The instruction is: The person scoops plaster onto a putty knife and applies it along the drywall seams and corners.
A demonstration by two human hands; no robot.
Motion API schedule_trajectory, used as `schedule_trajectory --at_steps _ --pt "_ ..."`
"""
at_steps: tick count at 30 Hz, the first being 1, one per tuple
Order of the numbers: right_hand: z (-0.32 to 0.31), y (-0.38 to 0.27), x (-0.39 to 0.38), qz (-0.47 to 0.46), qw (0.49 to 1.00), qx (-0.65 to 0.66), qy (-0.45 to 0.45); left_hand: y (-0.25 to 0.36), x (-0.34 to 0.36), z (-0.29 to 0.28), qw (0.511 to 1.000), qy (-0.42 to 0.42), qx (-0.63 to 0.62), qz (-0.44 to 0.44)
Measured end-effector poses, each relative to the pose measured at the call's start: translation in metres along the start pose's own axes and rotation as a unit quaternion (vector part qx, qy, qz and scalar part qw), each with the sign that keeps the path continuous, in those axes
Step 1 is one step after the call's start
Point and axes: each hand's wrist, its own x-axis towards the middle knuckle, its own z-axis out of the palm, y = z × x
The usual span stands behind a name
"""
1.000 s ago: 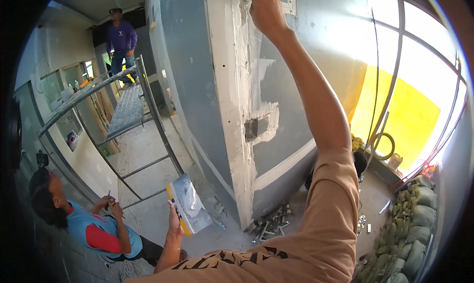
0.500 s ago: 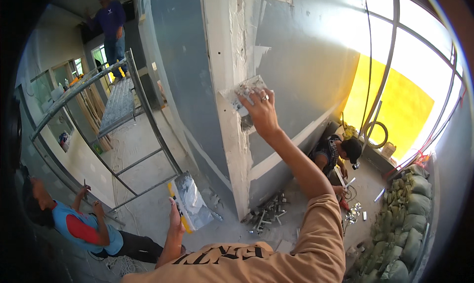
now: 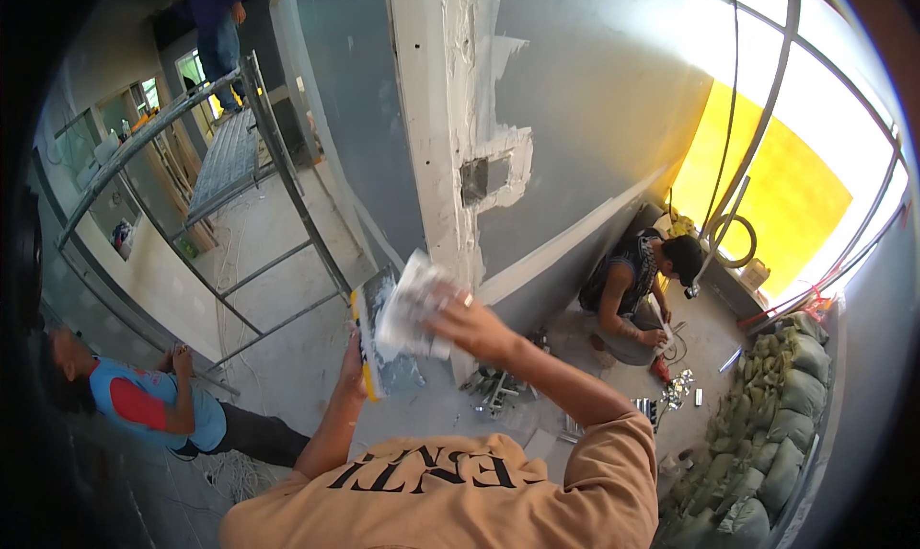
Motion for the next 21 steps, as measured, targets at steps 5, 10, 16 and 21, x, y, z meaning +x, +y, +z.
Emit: schedule_trajectory --at_steps 5,10,16,21 --pt "0.028 -0.013 -0.036 -0.083 0.984 0.152 -0.033 -0.017 0.016 0.017 0.998 -0.016 -0.046 -0.047" --pt "0.046 0.016 -0.069 -0.076 0.984 0.159 0.009 -0.020 0.017 0.042 0.999 0.013 0.021 -0.035" --pt "0.049 0.044 -0.101 0.185 0.972 0.092 0.114 -0.003 0.005 0.062 0.998 0.013 0.036 0.042" --pt "0.054 0.007 -0.144 0.489 0.651 0.493 0.307 0.014 0.014 0.062 0.968 0.050 0.162 0.185"
